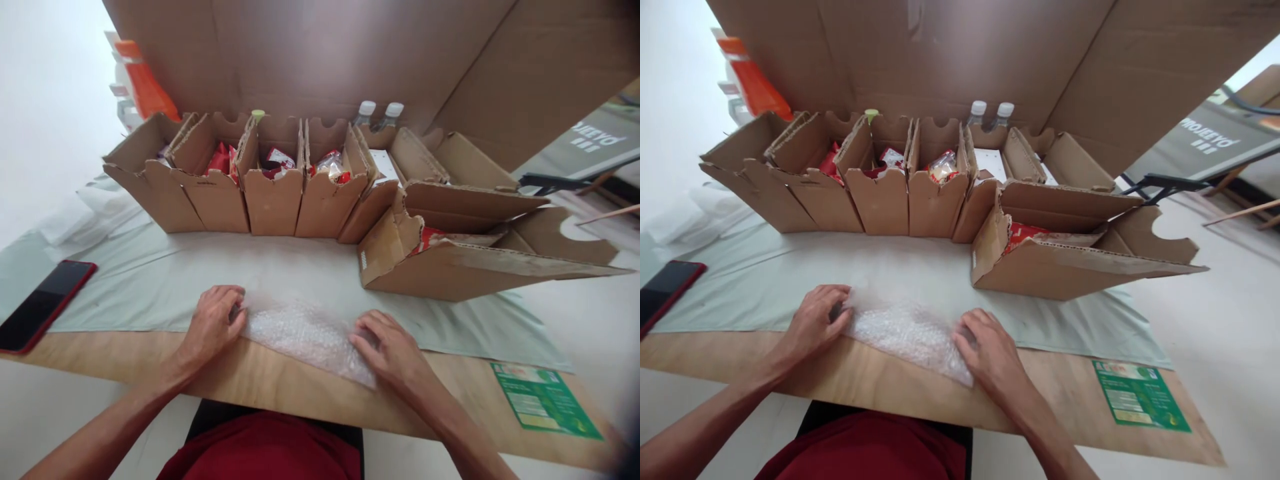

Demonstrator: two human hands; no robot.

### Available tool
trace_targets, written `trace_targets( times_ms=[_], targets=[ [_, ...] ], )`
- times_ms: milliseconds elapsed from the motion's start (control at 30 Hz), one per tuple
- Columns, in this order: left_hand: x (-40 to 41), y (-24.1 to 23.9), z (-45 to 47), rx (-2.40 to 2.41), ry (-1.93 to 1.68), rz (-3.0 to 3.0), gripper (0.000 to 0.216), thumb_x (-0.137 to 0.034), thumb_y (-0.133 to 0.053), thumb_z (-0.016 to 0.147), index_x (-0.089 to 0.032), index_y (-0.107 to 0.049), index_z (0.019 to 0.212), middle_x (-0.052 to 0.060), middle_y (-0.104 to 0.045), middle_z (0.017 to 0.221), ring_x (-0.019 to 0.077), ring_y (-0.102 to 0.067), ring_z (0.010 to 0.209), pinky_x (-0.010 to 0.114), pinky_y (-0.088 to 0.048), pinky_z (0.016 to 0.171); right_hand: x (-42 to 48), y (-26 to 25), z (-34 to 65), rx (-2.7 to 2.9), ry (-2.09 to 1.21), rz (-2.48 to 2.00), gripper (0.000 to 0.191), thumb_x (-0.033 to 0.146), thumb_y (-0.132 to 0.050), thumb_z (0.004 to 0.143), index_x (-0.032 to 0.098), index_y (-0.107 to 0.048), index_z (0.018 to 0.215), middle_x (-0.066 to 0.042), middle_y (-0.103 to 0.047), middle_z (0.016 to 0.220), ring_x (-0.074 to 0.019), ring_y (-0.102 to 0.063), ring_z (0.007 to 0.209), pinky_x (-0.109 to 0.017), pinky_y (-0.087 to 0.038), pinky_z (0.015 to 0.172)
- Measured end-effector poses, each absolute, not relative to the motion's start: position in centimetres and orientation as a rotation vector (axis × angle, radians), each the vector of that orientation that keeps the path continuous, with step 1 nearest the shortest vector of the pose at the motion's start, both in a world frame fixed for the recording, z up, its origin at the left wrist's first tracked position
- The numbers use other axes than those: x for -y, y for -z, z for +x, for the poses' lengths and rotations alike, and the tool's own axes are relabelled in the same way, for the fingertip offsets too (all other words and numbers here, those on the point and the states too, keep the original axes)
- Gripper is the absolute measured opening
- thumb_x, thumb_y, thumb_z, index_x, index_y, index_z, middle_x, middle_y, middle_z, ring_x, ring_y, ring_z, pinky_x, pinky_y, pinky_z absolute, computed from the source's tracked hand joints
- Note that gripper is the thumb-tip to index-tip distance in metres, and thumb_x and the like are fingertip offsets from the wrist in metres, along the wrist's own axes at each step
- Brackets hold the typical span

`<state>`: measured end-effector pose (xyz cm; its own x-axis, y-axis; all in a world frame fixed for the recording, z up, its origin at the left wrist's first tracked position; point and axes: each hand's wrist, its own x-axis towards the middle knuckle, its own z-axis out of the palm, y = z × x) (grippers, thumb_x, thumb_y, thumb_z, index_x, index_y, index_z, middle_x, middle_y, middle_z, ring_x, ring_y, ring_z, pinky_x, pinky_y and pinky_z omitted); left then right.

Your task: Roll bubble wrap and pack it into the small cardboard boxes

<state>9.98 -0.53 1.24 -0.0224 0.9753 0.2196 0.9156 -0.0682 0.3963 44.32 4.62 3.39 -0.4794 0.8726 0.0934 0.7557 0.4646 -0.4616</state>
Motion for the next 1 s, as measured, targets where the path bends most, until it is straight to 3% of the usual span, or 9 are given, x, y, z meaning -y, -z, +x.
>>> trace_targets(
  times_ms=[133,300,400,533,600,667,767,900,1000],
  targets=[
    [-2.4,-3.4,10.2,-1.998,-0.659,2.084,0.011,-0.023,-0.05,0.087,-0.022,-0.06,0.087,0.002,-0.07,0.079,0.0193,-0.066,0.072,0.031,-0.051,0.07,1.8,-2.8,43.7,1.87,-1.127,-1.403,0.014,0.038,-0.058,0.096,0.025,-0.064,0.098,-0.002,-0.073,0.082,-0.0206,-0.07,0.069,-0.03,-0.057,0.063],
    [-9.9,-5.7,13.1,-1.83,-0.667,2.186,0.024,-0.017,-0.057,0.086,-0.019,-0.063,0.11,0.005,-0.072,0.099,0.0225,-0.068,0.091,0.035,-0.052,0.082,6.6,-1.0,40.0,1.315,-1.366,-1.494,0.063,0.043,-0.059,0.099,0.021,-0.04,0.155,-0.014,-0.073,0.123,-0.0274,-0.074,0.106,-0.04,-0.062,0.091],
    [-12.1,-6.5,14.7,-1.727,-0.686,2.291,0.053,-0.018,-0.063,0.086,-0.015,-0.053,0.138,0.015,-0.066,0.13,0.0314,-0.062,0.118,0.048,-0.05,0.1,6.0,-0.9,39.1,1.322,-1.283,-1.561,0.076,0.045,-0.061,0.098,0.023,-0.03,0.163,-0.015,-0.062,0.143,-0.0296,-0.066,0.124,-0.046,-0.056,0.105],
    [-6.5,-5.8,14.4,-1.435,-0.644,2.455,0.044,-0.009,-0.052,0.087,-0.017,-0.061,0.129,0.014,-0.066,0.131,0.0296,-0.06,0.123,0.049,-0.048,0.108,4.4,-1.6,40.0,1.501,-1.293,-1.507,0.064,0.049,-0.066,0.092,0.025,-0.055,0.151,-0.011,-0.056,0.152,-0.0324,-0.052,0.141,-0.049,-0.042,0.118],
    [-1.3,-4.8,14.0,-1.149,-0.662,2.502,0.054,-0.004,-0.049,0.081,-0.017,-0.06,0.133,0.015,-0.063,0.138,0.0317,-0.052,0.135,0.054,-0.045,0.113,4.4,-1.8,40.2,1.439,-1.401,-1.501,0.052,0.052,-0.068,0.09,0.024,-0.07,0.133,-0.011,-0.068,0.137,-0.032,-0.061,0.129,-0.044,-0.05,0.109],
    [3.6,-3.7,14.3,-1.086,-0.634,2.43,0.072,-0.006,-0.054,0.076,-0.015,-0.049,0.147,0.017,-0.055,0.148,0.0339,-0.041,0.145,0.057,-0.04,0.119,5.0,-2.0,40.0,1.265,-1.592,-1.506,0.049,0.058,-0.068,0.091,0.022,-0.074,0.123,-0.009,-0.077,0.104,-0.0259,-0.071,0.095,-0.036,-0.057,0.084],
    [7.6,-2.3,15.8,-1.161,-0.875,2.299,0.073,-0.006,-0.056,0.08,-0.018,-0.043,0.151,0.016,-0.063,0.138,0.0311,-0.052,0.137,0.053,-0.047,0.114,6.3,-2.3,39.2,1.002,-1.827,-1.427,0.055,0.064,-0.069,0.091,0.018,-0.071,0.121,-0.001,-0.068,0.068,-0.0152,-0.059,0.062,-0.027,-0.049,0.066],
    [7.4,-1.8,16.9,-1.497,-0.995,1.815,0.046,-0.013,-0.052,0.093,-0.024,-0.057,0.137,0.003,-0.074,0.097,0.0178,-0.069,0.084,0.029,-0.058,0.074,7.5,-2.9,39.4,0.938,-1.803,-1.319,0.058,0.064,-0.069,0.092,0.02,-0.064,0.131,-0.006,-0.074,0.087,-0.0148,-0.064,0.065,-0.025,-0.049,0.06],
    [5.9,-2.4,16.4,-1.652,-0.788,1.552,0.045,-0.028,-0.054,0.096,-0.022,-0.057,0.14,0.0,-0.071,0.085,0.0159,-0.064,0.068,0.026,-0.052,0.063,7.3,-3.5,40.6,1.232,-1.447,-1.364,0.035,0.043,-0.06,0.103,0.027,-0.061,0.135,-0.002,-0.073,0.091,-0.0147,-0.068,0.069,-0.026,-0.055,0.064]
  ],
)
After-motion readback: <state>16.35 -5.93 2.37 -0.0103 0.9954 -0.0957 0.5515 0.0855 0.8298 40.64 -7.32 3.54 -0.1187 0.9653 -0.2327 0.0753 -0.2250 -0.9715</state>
